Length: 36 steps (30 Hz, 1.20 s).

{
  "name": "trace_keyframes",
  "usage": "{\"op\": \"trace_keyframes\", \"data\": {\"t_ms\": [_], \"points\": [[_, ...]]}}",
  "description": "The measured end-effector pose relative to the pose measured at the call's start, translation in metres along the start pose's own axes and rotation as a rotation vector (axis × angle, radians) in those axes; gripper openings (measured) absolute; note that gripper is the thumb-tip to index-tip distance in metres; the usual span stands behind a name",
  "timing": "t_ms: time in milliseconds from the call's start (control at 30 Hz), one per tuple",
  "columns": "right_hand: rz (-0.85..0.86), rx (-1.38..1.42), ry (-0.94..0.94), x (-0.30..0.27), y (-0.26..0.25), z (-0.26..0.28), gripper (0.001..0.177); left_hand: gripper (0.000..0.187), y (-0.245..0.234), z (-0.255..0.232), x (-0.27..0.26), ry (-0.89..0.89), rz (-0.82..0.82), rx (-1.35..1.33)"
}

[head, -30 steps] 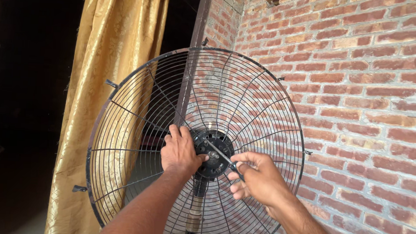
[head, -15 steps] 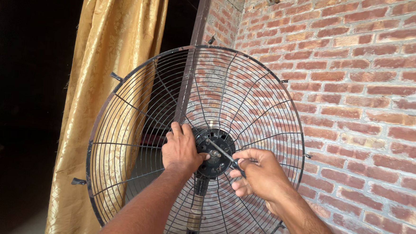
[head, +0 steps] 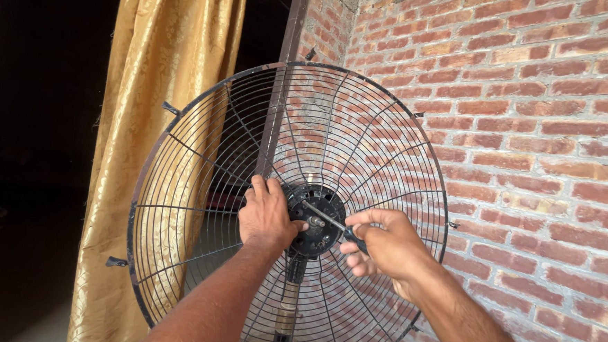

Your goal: The person uses a screwdriver to tighten the central hub of a standing fan. They repeatedly insert the screwdriver into the hub and turn it clockwise while stabilizing the fan with the other hand.

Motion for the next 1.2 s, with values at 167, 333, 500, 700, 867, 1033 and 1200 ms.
{"op": "trace_keyframes", "data": {"t_ms": [167, 333, 500, 700, 867, 1033, 1200], "points": [[-0.091, -0.594, -0.220, -0.015, 0.008, 0.021, 0.035, 0.098, 0.000, 0.002, 0.000, 0.014, -0.014, -0.029], [-0.073, -1.370, -0.714, -0.033, 0.038, 0.036, 0.031, 0.099, -0.002, 0.004, -0.001, 0.009, -0.056, -0.043], [-0.096, -1.317, -0.622, -0.027, 0.033, 0.040, 0.030, 0.097, 0.000, 0.005, -0.001, 0.023, -0.042, -0.068], [-0.106, -1.141, -0.409, -0.015, 0.033, 0.042, 0.044, 0.096, -0.001, 0.009, 0.003, 0.016, -0.031, -0.086], [-0.142, -1.097, -0.415, -0.012, 0.041, 0.042, 0.039, 0.095, -0.001, 0.011, 0.006, -0.011, -0.008, -0.129], [-0.095, -1.075, -0.264, -0.016, 0.042, 0.039, 0.040, 0.085, 0.003, 0.014, 0.006, 0.038, -0.022, -0.193], [-0.142, -1.042, -0.241, -0.022, 0.029, 0.045, 0.035, 0.077, 0.006, 0.017, 0.005, 0.051, -0.055, -0.234]]}}
Point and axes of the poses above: each hand's wrist, its own x-axis towards the middle knuckle, its own y-axis out of the palm, z = x × y, the point moved 5 cm from there along x, towards the middle knuckle, and after that the axes turned 10 degrees about x, right-handed, at the moved point
